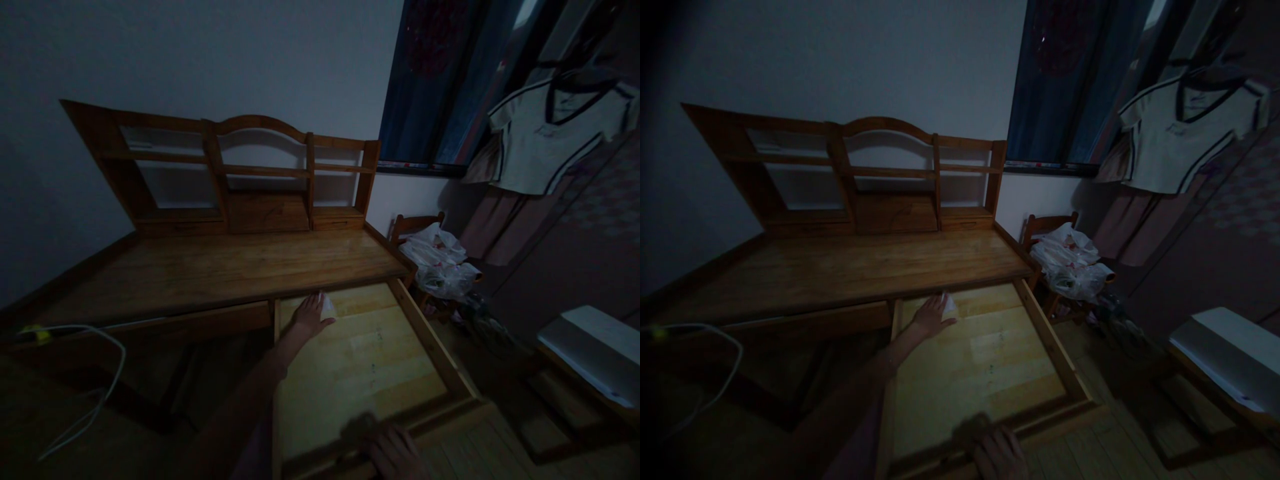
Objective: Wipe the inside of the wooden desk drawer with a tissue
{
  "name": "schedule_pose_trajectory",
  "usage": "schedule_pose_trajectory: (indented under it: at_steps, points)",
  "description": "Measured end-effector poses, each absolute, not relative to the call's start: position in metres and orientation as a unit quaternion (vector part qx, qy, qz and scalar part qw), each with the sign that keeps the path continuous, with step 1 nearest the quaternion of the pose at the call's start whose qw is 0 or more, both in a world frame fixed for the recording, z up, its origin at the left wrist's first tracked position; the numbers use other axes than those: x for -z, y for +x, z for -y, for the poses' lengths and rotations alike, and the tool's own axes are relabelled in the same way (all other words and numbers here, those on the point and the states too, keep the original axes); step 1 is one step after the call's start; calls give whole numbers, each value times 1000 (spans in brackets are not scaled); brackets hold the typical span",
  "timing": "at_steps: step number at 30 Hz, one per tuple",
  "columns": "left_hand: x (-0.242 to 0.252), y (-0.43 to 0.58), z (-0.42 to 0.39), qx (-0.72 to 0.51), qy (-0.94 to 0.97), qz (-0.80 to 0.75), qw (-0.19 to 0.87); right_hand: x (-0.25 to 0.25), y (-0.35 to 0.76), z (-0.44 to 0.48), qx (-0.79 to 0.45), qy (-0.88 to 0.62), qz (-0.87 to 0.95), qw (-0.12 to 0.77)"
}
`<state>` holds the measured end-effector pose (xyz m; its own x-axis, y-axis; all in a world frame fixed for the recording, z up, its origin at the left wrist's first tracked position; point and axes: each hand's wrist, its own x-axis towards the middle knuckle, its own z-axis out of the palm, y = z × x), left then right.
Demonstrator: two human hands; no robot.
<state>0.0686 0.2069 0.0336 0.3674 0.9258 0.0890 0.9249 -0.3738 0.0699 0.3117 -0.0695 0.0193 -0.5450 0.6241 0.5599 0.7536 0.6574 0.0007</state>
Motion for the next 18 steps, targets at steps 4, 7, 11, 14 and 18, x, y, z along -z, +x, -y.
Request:
schedule_pose_trajectory:
  at_steps: [4,7,11,14,18]
  points:
    - [-43,44,-199,-8,808,-589,2,-5,315,63,140,-367,873,290]
    - [-43,37,-195,13,802,-597,4,-3,317,61,160,-368,864,303]
    - [-44,29,-192,28,821,-571,12,-7,323,59,183,-330,883,280]
    - [-45,26,-187,21,829,-559,-5,-2,322,58,196,-334,873,296]
    - [-48,29,-170,41,818,-574,-13,11,315,58,185,-374,848,328]
